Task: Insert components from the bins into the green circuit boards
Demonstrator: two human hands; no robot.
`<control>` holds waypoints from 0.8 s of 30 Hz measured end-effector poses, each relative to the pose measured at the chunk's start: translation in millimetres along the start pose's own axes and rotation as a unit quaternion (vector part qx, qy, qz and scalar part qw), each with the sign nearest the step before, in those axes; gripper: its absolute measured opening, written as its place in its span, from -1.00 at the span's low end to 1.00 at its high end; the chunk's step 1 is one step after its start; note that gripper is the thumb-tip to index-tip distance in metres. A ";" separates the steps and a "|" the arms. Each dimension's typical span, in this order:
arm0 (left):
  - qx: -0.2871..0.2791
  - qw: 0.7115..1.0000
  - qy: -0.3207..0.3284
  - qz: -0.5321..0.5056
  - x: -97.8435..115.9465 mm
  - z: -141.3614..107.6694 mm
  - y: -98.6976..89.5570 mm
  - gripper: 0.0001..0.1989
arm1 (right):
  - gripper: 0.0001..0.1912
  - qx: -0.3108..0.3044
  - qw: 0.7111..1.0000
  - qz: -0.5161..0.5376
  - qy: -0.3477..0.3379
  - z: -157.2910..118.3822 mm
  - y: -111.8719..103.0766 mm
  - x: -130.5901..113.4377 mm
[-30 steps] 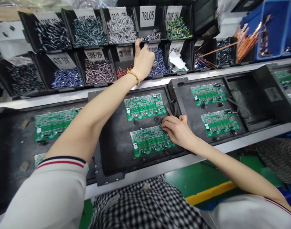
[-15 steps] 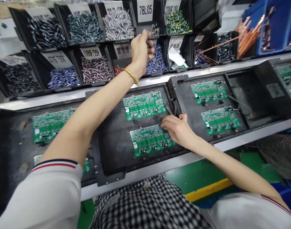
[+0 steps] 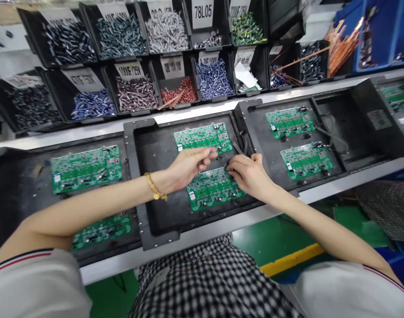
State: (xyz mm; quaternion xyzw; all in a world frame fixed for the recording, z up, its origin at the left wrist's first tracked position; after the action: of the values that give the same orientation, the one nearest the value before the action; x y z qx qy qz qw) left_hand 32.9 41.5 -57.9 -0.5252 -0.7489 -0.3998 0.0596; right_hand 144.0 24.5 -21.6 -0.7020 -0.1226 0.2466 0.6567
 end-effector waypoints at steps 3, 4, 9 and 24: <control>0.005 0.999 -0.037 0.002 -21.8 -10.6 -6.9 -0.81 | -0.84 0.012 1.000 0.006 0.017 -1.6 -0.8 1.7; 0.002 0.999 -0.046 -0.001 -27.2 -12.4 -7.3 -0.78 | -0.87 0.019 0.999 0.015 0.024 -1.8 -3.5 2.5; -0.015 0.999 -0.030 0.008 -38.5 -14.6 -0.8 -0.71 | -0.92 0.069 0.990 0.120 0.037 1.4 -32.6 -1.6; -0.053 0.974 -0.217 -0.022 -59.2 -25.2 11.1 -0.68 | -0.78 -0.029 0.997 0.021 -0.064 14.0 -28.9 13.7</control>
State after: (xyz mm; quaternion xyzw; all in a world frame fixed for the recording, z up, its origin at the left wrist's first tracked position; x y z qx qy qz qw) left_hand 59.9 -17.4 -65.2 -0.5856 -0.7329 -0.3164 -0.1411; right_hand 152.9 46.5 4.1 -0.7062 -0.1567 0.3006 0.6215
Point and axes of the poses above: each hand's wrist, its own z-axis towards the middle knuckle, its own y-axis out of the palm, x = y × z, the point moved 10 cm from there along z, towards the middle knuckle, and after that the axes turned 8 degrees about -z, right-handed, at the moved point
